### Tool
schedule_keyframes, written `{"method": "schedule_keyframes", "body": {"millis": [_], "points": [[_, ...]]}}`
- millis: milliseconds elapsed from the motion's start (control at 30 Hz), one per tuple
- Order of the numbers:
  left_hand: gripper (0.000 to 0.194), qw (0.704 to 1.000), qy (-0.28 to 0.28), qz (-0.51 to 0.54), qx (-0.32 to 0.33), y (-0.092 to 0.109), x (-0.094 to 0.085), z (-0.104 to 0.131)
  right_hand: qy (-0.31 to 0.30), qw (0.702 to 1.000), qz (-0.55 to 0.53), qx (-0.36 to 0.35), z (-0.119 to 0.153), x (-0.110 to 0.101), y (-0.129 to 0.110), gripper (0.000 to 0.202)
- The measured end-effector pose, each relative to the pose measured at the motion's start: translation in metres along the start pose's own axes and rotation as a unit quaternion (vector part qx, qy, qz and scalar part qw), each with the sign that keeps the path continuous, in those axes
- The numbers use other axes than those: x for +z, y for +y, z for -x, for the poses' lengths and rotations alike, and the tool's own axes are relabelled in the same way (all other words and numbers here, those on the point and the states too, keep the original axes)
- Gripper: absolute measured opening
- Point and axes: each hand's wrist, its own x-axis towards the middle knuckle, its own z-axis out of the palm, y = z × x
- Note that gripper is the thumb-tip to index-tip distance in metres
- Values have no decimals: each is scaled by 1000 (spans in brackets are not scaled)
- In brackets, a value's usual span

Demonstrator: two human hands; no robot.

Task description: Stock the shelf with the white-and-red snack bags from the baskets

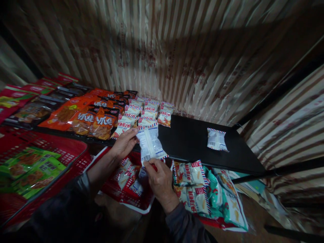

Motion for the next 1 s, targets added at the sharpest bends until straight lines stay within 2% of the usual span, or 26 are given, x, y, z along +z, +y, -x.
{"method": "schedule_keyframes", "body": {"millis": [133, 300, 400, 500, 600, 733, 867, 933, 1000], "points": [[21, 999, 32, -14, -5, 2, -4, -1, -21, 1000, -7, 9, -1, 2, -1, 25], [25, 999, 48, -15, 15, 5, -8, -3, -32, 996, -69, 41, 0, 3, -1, 35], [25, 998, 63, -10, 25, 5, -10, -5, -4, 991, -110, 81, 0, 3, -1, 38], [24, 997, 74, -8, 22, 5, -12, -7, 47, 976, -131, 169, -3, 3, 2, 27], [23, 997, 71, -1, 20, 5, -13, -8, 94, 932, -171, 306, -8, 4, 9, 29], [19, 997, 78, 12, 16, 6, -12, -7, 130, 843, -273, 444, -12, 8, 20, 49], [15, 995, 93, 20, 13, 6, -10, -7, 99, 772, -376, 503, -10, 14, 25, 45], [14, 995, 96, 22, 15, 6, -10, -7, 78, 754, -406, 511, -8, 16, 26, 39], [15, 995, 94, 20, 16, 5, -10, -7, 71, 751, -411, 511, -6, 16, 25, 35]]}}
